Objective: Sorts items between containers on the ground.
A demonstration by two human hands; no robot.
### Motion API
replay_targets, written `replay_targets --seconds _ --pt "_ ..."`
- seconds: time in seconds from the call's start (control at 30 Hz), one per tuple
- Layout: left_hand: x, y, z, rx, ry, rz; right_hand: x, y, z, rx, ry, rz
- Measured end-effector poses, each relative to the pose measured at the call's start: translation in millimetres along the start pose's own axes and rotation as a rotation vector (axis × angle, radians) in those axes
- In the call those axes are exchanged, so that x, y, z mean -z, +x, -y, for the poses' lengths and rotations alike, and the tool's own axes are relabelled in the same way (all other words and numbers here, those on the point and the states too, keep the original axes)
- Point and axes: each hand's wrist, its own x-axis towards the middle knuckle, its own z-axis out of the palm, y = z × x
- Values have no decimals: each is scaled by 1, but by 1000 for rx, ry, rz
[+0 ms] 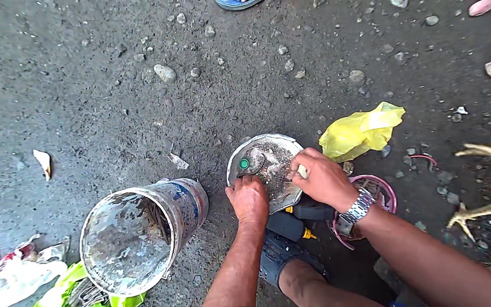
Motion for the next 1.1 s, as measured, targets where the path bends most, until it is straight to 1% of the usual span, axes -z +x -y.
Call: replay_targets --seconds 0.1,0.17,0.33,0.47,0.53,0.6,0.63,0.67,0.73,0.8,0.83,0.87,0.9,0.97,1.0,1.1 --pt "-2 0 -1 -2 31 -37 12 -3 -2 -101 287 -71" --pt "-3 0 -1 22 42 -66 17 -3 -6 -135 403 -105" --pt "-2 0 0 52 73 -47 26 -5 -18 -167 531 -117" --pt "-8 4 -1 45 126 -52 25 -7 -25 -205 661 -54" --pt "-11 8 0 18 155 -42 21 -7 -27 -204 654 -16" --pt "-8 8 4 -20 126 -32 21 -6 -26 -165 571 33" --pt "-1 6 8 -27 48 -16 20 -5 -25 -130 508 37" --pt "9 3 14 -29 -91 8 19 -4 -24 -86 434 25" --pt "27 -4 32 -14 -518 28 16 -2 -22 -3 329 -30" --pt "31 -11 47 29 -1005 -3 10 0 -21 65 167 -42" --pt "31 -13 53 30 -1277 13 8 2 -19 106 36 3" --pt "30 -15 57 23 -1497 24 4 4 -16 142 -102 85" --pt "30 -16 59 15 -1652 26 -1 7 -10 159 -225 178" --pt "32 -16 61 -11 -1821 40 -14 11 2 149 -396 315" --pt "33 -14 61 -25 -1863 51 -19 13 7 144 -448 333" --pt "38 -11 62 -52 -1872 92 -24 20 18 122 -512 398"
